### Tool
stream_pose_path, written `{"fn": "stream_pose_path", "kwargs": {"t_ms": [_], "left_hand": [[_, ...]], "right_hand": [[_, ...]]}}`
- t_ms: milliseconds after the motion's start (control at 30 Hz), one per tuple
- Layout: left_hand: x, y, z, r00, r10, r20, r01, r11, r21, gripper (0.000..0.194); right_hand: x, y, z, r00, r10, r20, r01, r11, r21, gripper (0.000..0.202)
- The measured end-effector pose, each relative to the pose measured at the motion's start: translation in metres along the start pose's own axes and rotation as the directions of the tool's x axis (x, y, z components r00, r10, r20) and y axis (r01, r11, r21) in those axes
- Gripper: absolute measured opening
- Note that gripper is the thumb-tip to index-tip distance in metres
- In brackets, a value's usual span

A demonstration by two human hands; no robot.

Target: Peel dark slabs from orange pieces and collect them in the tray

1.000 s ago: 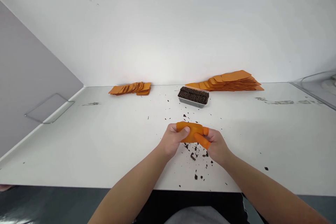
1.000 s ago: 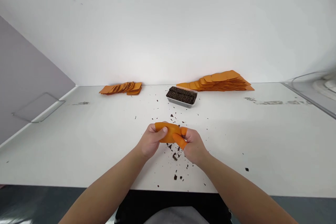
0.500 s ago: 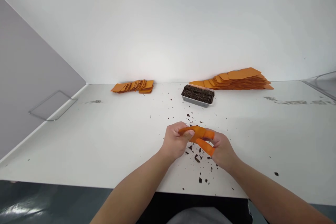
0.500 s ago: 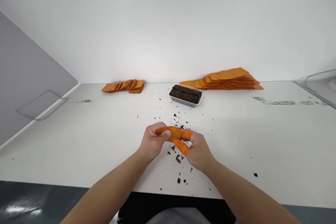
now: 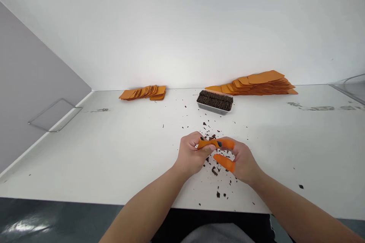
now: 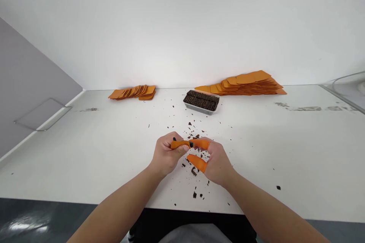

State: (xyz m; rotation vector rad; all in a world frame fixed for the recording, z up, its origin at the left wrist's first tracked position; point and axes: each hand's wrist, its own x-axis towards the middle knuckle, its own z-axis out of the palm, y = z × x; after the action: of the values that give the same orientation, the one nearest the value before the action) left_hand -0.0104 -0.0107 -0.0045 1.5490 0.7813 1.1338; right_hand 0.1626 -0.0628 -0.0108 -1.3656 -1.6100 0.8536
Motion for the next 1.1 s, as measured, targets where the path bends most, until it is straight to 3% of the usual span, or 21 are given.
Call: {"fn": "stream_pose_path", "kwargs": {"t_ms": [267,433,533,633,700,767,933,1100], "left_hand": [[0.002,0.004,-0.002,0.992,0.121,0.021,-0.122,0.967,0.225,0.035],[0.004,0.002,0.0,0.997,0.069,0.037,-0.077,0.944,0.32,0.043],[0.003,0.001,0.002,0.999,-0.003,0.042,-0.011,0.945,0.327,0.044],[0.001,0.0,0.005,0.997,-0.016,0.073,-0.01,0.94,0.341,0.044],[-0.002,-0.001,0.007,0.994,-0.003,0.106,-0.034,0.937,0.348,0.044],[-0.004,-0.002,0.01,0.991,0.015,0.136,-0.061,0.936,0.347,0.044],[-0.005,0.001,0.01,0.989,0.022,0.143,-0.073,0.931,0.359,0.044],[0.0,0.004,0.007,0.994,-0.018,0.105,-0.023,0.924,0.381,0.046]], "right_hand": [[0.003,0.015,-0.009,0.987,-0.128,-0.099,0.131,0.991,0.027,0.05],[0.013,0.022,-0.035,0.959,-0.115,-0.261,0.134,0.989,0.056,0.049],[0.023,0.027,-0.055,0.939,-0.068,-0.337,0.054,0.997,-0.05,0.048],[0.045,0.033,-0.075,0.922,-0.107,-0.373,-0.016,0.95,-0.313,0.049],[0.069,0.038,-0.089,0.93,-0.155,-0.333,-0.045,0.851,-0.523,0.049],[0.096,0.04,-0.101,0.966,-0.091,-0.241,-0.104,0.718,-0.688,0.049],[0.158,0.03,-0.126,0.999,0.02,-0.047,-0.049,0.61,-0.791,0.047],[0.18,0.02,-0.147,0.986,0.126,0.108,0.032,0.495,-0.868,0.041]]}}
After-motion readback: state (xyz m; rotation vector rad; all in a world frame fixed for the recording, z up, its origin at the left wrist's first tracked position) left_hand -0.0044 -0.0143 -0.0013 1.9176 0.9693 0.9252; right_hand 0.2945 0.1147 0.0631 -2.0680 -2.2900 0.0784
